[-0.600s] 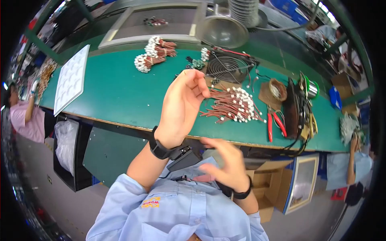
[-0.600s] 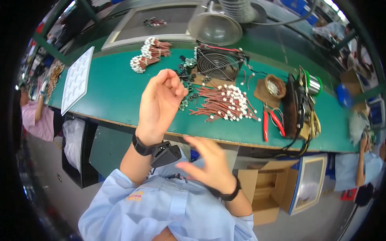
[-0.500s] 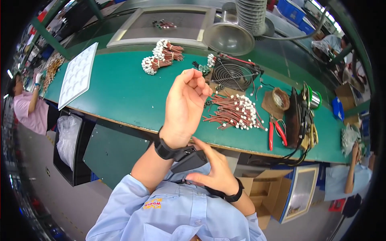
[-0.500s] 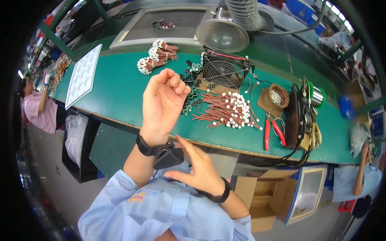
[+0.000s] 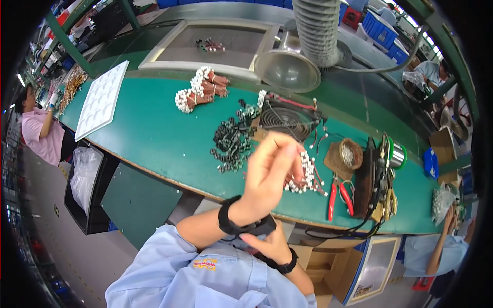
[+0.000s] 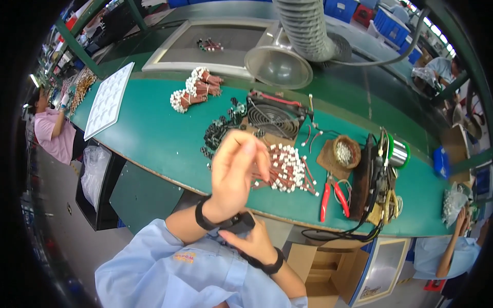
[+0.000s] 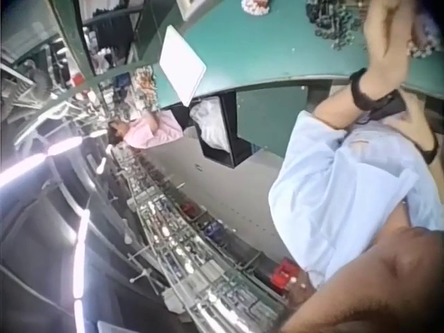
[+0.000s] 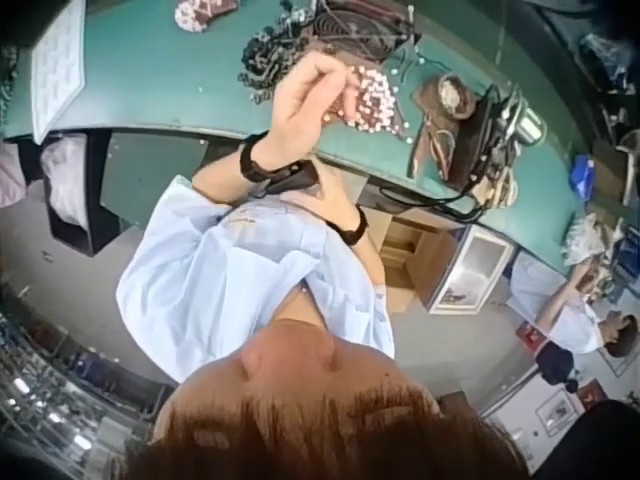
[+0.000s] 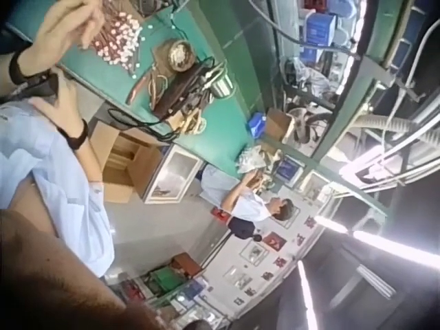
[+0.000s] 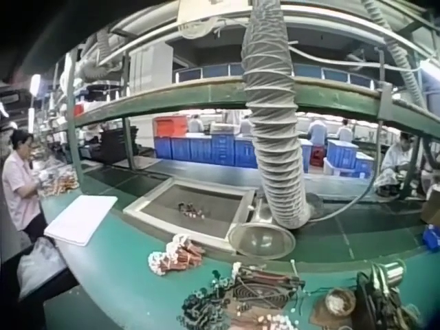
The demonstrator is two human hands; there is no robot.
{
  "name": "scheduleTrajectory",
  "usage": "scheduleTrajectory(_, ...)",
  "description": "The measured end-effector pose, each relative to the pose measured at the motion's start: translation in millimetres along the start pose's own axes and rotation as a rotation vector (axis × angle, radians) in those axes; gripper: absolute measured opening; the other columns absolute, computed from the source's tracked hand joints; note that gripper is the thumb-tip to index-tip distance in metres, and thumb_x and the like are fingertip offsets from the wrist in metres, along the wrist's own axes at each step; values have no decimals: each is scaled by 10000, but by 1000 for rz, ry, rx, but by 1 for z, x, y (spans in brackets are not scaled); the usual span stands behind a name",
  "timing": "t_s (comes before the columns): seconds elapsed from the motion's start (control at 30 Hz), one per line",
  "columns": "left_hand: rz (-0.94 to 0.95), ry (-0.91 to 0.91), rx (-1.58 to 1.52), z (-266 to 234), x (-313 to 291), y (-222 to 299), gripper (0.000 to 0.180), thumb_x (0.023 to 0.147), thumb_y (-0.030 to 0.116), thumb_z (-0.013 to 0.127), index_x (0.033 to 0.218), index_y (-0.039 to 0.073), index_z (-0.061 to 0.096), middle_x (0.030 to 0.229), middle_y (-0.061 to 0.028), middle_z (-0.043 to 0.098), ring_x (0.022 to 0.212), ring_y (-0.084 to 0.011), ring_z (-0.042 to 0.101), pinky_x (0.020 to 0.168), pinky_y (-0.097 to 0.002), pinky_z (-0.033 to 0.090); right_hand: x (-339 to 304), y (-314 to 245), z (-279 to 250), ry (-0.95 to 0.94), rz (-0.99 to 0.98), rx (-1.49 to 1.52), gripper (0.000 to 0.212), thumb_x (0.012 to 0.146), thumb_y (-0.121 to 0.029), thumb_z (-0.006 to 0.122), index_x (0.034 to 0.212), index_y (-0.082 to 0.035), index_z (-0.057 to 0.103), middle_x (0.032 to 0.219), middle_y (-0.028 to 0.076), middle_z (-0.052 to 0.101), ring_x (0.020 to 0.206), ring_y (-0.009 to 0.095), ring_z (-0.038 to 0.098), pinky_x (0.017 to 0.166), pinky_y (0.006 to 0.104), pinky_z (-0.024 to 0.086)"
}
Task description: The person picks up a circuit board and a wire, joins them using a soldering iron, and then trims the excess wire with pliers. This process is repeated for several assemblies before they are set down on the table.
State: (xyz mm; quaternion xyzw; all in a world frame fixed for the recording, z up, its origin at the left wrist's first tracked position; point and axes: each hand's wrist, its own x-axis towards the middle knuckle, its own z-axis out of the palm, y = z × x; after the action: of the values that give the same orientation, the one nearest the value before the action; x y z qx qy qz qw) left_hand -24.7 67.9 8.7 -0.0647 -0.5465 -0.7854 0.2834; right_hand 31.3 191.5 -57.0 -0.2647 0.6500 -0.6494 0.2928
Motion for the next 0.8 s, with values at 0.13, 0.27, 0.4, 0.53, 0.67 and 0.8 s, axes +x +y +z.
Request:
scheduleTrajectory(0.13,-34,-118,0,-30,-13,13,175,946,122,410,903,0,528,726,-95,567,593,-147,525,574,-273,421,2,-1,-3,-43,-155,-291,448,719,-192,744,1068,20,559,892,112,666,848,197,631,763,311,471)
scheduleTrajectory(0.27,153,-174,430,-119,-16,39,130,884,42,477,846,-12,589,687,-84,591,619,-150,567,585,-264,443,-28,2,-30,242,-115,-322,432,823,-391,616,981,11,597,908,140,655,838,255,641,766,337,488)
scheduleTrajectory(0.4,-135,48,834,-188,-29,47,116,887,44,480,847,-14,572,726,-83,585,637,-133,539,615,-254,411,-49,3,-38,897,-203,81,313,961,-273,411,754,-73,531,676,59,553,613,185,518,629,305,434)
scheduleTrajectory(0.53,-113,-55,1008,-210,-51,42,65,857,3,503,850,-21,563,752,-96,582,660,-177,547,637,-278,419,-30,-6,-40,1037,-342,560,219,961,-253,425,921,-68,536,741,24,520,634,120,455,615,261,390)
scheduleTrajectory(0.67,21,-192,1063,-203,-53,23,54,804,-33,527,847,-11,551,792,-118,578,722,-257,538,677,-327,411,5,-26,-74,875,-363,1025,324,936,-280,478,1127,-22,521,933,52,616,721,131,520,683,259,440)
scheduleTrajectory(0.8,56,-211,999,-197,-48,11,82,779,-43,537,848,0,546,811,-125,578,759,-293,524,711,-358,398,10,-18,-123,961,-487,1320,367,901,-303,539,1095,8,526,1016,91,631,806,146,576,742,265,469)
